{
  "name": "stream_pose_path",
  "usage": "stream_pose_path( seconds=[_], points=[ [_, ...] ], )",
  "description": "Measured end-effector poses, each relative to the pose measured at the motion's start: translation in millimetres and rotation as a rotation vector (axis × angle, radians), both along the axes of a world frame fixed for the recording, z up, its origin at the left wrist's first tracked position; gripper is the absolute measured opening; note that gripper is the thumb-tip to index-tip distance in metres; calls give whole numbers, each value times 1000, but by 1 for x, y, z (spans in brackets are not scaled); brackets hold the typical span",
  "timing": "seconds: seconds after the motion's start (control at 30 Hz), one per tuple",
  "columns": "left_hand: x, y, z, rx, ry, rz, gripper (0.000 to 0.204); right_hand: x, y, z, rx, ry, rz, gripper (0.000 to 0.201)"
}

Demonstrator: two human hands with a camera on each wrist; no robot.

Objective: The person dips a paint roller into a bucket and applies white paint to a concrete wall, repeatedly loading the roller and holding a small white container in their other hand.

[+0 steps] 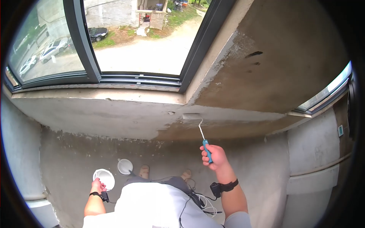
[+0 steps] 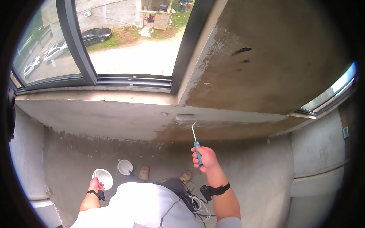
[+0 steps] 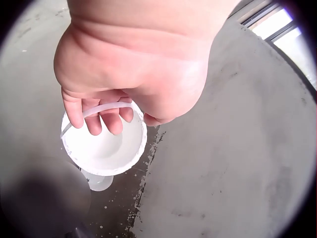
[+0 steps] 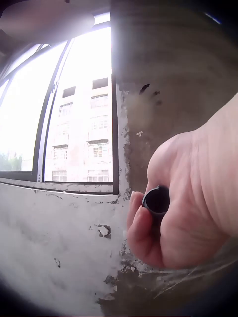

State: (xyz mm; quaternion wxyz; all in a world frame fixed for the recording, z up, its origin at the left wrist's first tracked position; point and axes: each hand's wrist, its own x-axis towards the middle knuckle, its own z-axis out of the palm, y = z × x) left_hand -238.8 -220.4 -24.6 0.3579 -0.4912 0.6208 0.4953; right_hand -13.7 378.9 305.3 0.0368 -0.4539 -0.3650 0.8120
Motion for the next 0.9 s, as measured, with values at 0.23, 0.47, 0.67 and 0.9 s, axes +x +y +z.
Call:
stream_pose_path(
  seconds=[0.23,0.47,0.67,0.9],
  points=[
    [-22,-11,7,-64,78,-20,36,-20,-11,-6,-28,-33,-62,21],
    [15,-20,18,-51,118,232,38,-39,18,-40,-186,-101,-32,19],
    [64,-37,14,-6,98,401,39,-57,38,-81,-404,-147,-2,20],
    [104,-44,10,-10,58,429,43,-62,28,-90,-445,-163,-48,18]
  ],
)
